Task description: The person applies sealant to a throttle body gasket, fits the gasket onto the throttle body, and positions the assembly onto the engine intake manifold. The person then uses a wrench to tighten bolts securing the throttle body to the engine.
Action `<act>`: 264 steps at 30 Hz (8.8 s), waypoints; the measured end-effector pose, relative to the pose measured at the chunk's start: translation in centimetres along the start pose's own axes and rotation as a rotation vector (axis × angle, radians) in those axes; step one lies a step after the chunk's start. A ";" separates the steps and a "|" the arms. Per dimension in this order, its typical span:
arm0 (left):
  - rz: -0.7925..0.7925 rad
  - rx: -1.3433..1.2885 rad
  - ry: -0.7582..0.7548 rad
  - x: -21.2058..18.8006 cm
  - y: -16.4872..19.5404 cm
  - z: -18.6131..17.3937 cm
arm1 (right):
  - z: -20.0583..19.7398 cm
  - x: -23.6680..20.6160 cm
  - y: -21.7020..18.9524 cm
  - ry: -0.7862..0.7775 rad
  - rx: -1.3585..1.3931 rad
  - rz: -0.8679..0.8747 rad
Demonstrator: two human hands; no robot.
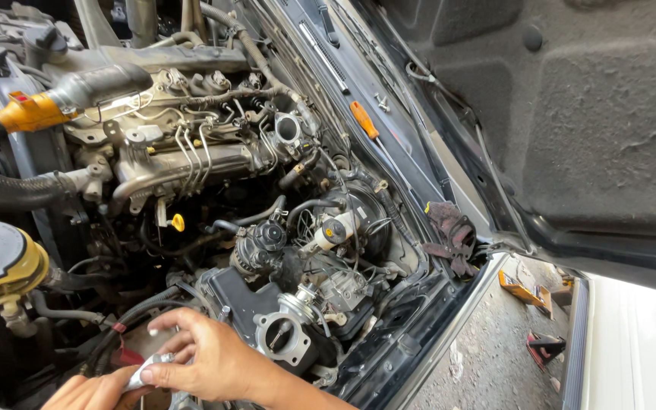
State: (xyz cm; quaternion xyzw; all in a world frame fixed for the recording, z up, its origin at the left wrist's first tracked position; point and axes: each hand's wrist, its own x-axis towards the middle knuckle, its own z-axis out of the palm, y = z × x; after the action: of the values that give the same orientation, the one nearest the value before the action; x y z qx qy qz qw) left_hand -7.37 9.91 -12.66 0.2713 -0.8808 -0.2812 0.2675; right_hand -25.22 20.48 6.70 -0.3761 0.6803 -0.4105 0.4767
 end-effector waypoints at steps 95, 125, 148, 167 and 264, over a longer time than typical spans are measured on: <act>-0.367 -1.852 -0.471 12.3 9.1 -2.2 | -9.0 3.8 3.6 0.267 0.439 -0.225; -0.672 -1.880 -0.400 11.1 10.5 1.4 | -7.5 2.9 4.3 0.142 0.399 -0.116; -0.588 -2.107 -0.627 11.4 8.9 -1.0 | -10.4 3.8 4.6 0.178 0.390 -0.327; -0.439 -1.930 -0.348 11.9 10.3 -1.2 | -9.0 1.3 3.2 0.019 0.352 -0.338; -0.842 -1.888 -0.420 12.3 7.8 -0.7 | -8.7 1.1 1.3 -0.170 -0.484 -0.731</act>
State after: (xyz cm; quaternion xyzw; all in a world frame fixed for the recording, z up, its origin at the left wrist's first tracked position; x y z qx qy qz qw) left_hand -18.21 7.42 -3.28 0.1828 -0.1678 -0.9643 0.0928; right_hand -34.04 21.71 6.97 -0.7250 0.5375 -0.3487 0.2527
